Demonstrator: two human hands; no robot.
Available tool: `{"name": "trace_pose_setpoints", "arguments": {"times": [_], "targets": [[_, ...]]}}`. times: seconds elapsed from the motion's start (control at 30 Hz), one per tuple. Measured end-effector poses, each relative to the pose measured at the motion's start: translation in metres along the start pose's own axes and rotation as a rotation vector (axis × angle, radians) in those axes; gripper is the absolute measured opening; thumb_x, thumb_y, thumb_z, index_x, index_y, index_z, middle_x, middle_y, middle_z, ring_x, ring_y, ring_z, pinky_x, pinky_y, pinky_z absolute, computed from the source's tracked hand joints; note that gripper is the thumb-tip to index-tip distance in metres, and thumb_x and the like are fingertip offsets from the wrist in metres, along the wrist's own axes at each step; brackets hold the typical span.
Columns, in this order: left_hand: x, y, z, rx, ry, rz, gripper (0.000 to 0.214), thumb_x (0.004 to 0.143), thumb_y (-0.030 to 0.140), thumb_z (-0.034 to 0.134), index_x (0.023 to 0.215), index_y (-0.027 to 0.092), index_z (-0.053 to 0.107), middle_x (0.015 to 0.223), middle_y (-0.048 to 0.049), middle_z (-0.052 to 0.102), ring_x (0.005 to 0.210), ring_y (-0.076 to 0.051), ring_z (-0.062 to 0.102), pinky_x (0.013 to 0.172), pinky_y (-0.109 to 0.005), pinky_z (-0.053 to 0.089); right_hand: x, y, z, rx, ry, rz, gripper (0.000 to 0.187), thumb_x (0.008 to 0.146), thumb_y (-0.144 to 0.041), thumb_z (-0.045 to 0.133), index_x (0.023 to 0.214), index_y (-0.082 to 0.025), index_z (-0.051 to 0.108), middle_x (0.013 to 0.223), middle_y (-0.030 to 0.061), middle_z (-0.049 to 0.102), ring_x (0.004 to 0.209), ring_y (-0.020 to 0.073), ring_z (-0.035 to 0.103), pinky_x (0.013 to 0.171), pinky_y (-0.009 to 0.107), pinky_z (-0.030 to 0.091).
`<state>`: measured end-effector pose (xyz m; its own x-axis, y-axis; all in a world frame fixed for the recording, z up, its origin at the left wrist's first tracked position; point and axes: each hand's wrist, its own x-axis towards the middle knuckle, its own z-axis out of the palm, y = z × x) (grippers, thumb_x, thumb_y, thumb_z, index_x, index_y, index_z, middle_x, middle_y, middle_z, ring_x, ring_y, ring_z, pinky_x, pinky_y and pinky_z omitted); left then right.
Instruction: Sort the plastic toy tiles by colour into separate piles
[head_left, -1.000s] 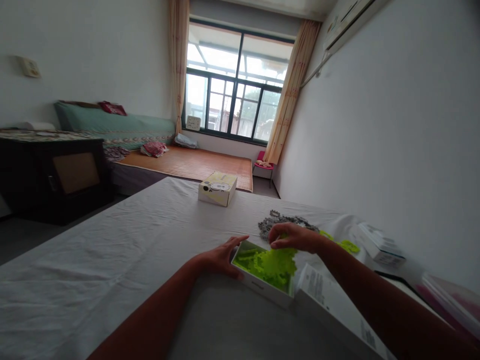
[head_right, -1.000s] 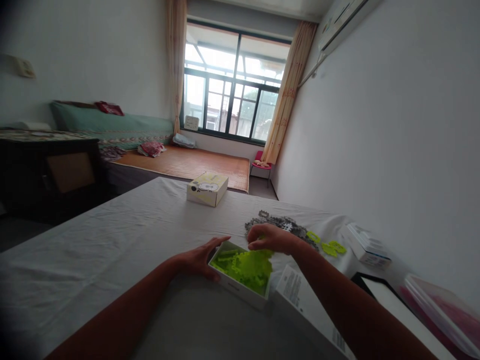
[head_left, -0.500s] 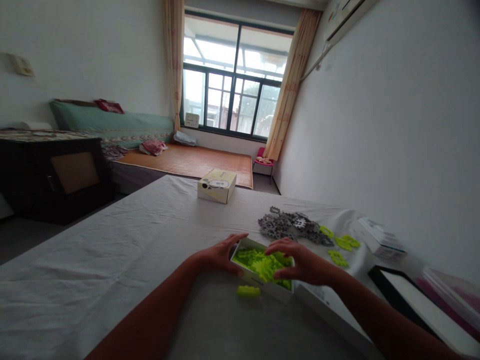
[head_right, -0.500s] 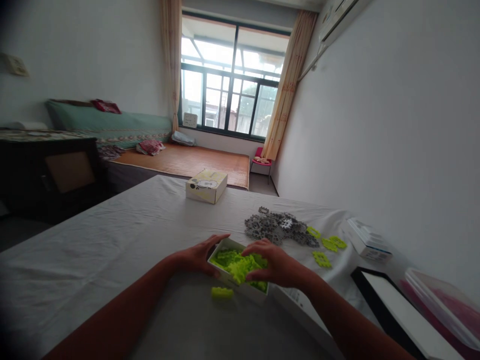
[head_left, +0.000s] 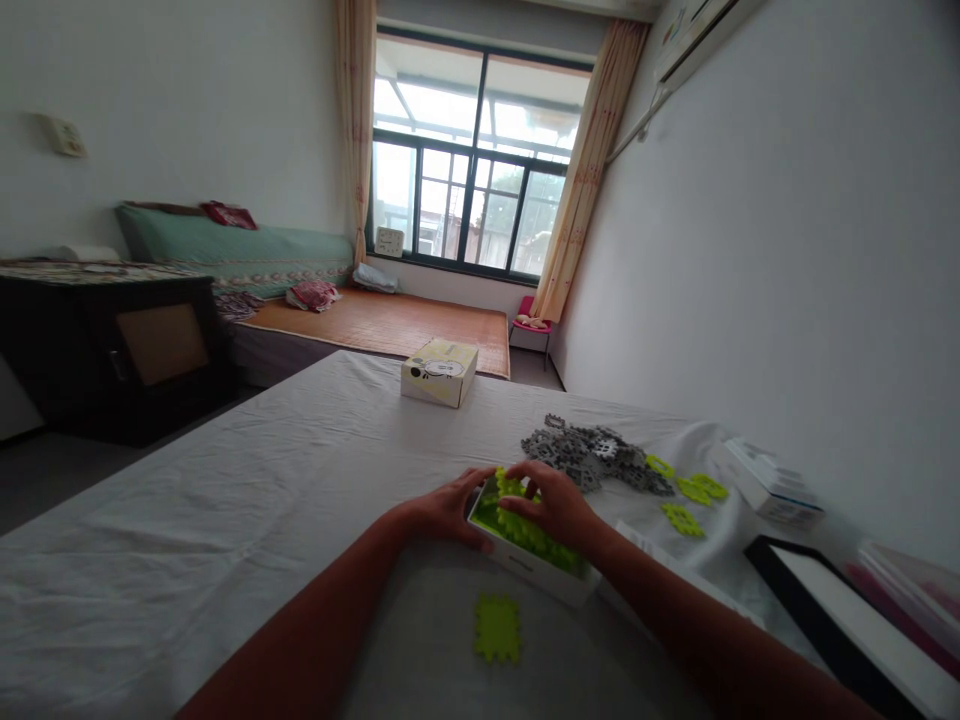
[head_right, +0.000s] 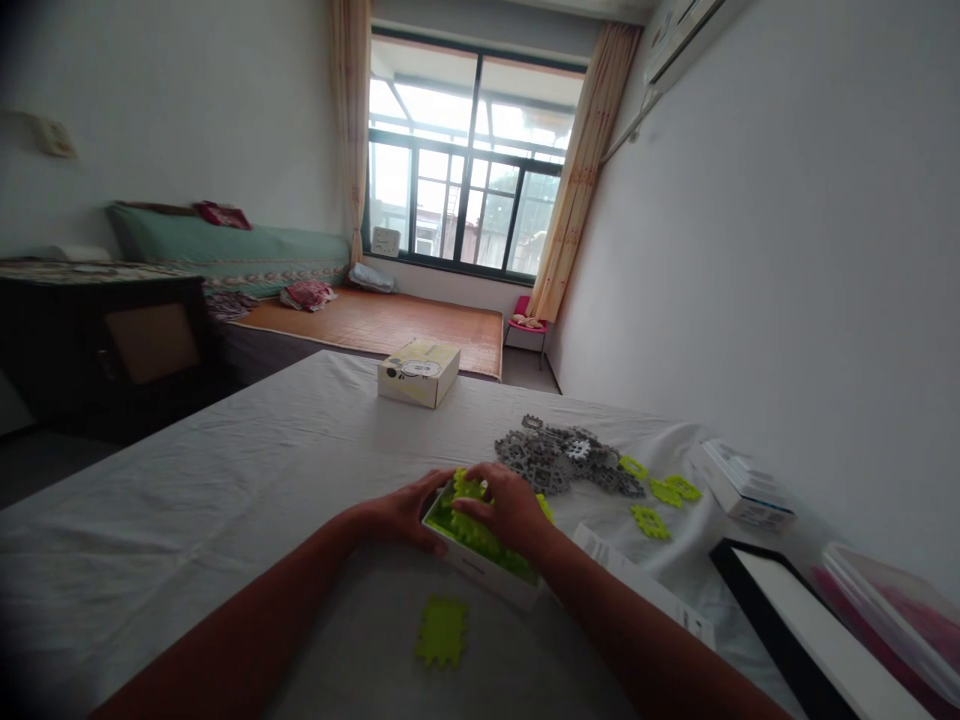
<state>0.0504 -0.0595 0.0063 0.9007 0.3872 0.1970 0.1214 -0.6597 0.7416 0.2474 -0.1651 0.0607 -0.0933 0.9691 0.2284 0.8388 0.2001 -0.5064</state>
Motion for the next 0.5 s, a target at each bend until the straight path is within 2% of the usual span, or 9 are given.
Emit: {"name": "trace_pose_setpoints", "arguments": {"times": [0.13,0.2,0.27,0.33,0.4,0.5], "targets": [[-0.001,0.002,-0.001,-0.018,-0.004,-0.025,0.113,0.053,0.045,0.082,0.146,0.028,0.02,0.143,-0.0089,0.034,0.128,-0.03,0.038,0.107,-0.04,0.033,-0.003,0.003,-0.018,-0.184,-0.198,-0.021,0.033,0.076,-0.049,0.062,0.1,-0.028,0.069,0.093,0.004,0.063,0.072,0.0162,0.06,0.069,0.028,0.043],[-0.002,0.004,-0.001,-0.028,-0.006,-0.023,0.112,0.054,0.044,0.082,0.146,0.028,0.02,0.143,-0.0091,0.033,0.127,-0.03,0.039,0.106,-0.04,0.034,-0.006,0.005,-0.029,-0.192,-0.245,-0.046,0.031,0.076,-0.047,0.062,0.1,-0.029,0.07,0.093,0.0037,0.064,0.071,0.0151,0.06,0.068,0.027,0.043],[-0.002,0.005,-0.002,-0.032,-0.009,-0.021,0.112,0.054,0.042,0.082,0.146,0.027,0.021,0.143,-0.0097,0.034,0.127,-0.03,0.039,0.106,-0.041,0.034,-0.006,0.007,-0.038,-0.127,-0.224,-0.042,0.034,0.076,-0.048,0.062,0.103,-0.027,0.069,0.092,0.0036,0.065,0.068,0.0136,0.06,0.066,0.025,0.043],[-0.002,0.004,-0.001,-0.037,-0.009,-0.019,0.111,0.054,0.042,0.082,0.146,0.028,0.02,0.142,-0.0097,0.035,0.127,-0.03,0.039,0.106,-0.042,0.034,-0.005,0.007,-0.039,-0.056,-0.145,-0.011,0.04,0.076,-0.051,0.061,0.106,-0.024,0.067,0.088,0.0036,0.067,0.066,0.0131,0.059,0.063,0.025,0.044],[-0.001,0.002,-0.001,-0.044,-0.007,-0.017,0.111,0.054,0.041,0.082,0.146,0.028,0.02,0.14,-0.0093,0.036,0.127,-0.03,0.039,0.106,-0.042,0.034,-0.001,0.005,-0.033,-0.035,-0.055,0.015,0.041,0.076,-0.054,0.06,0.101,-0.022,0.067,0.084,0.0035,0.068,0.066,0.014,0.06,0.063,0.025,0.044],[0.0,-0.002,0.0,-0.041,0.001,-0.001,0.11,0.055,0.041,0.082,0.146,0.028,0.021,0.141,-0.0092,0.036,0.128,-0.03,0.038,0.106,-0.043,0.033,0.004,-0.001,-0.016,-0.01,-0.007,-0.009,0.039,0.076,-0.055,0.061,0.096,-0.022,0.068,0.085,0.0036,0.069,0.069,0.0155,0.061,0.066,0.027,0.046]]}}
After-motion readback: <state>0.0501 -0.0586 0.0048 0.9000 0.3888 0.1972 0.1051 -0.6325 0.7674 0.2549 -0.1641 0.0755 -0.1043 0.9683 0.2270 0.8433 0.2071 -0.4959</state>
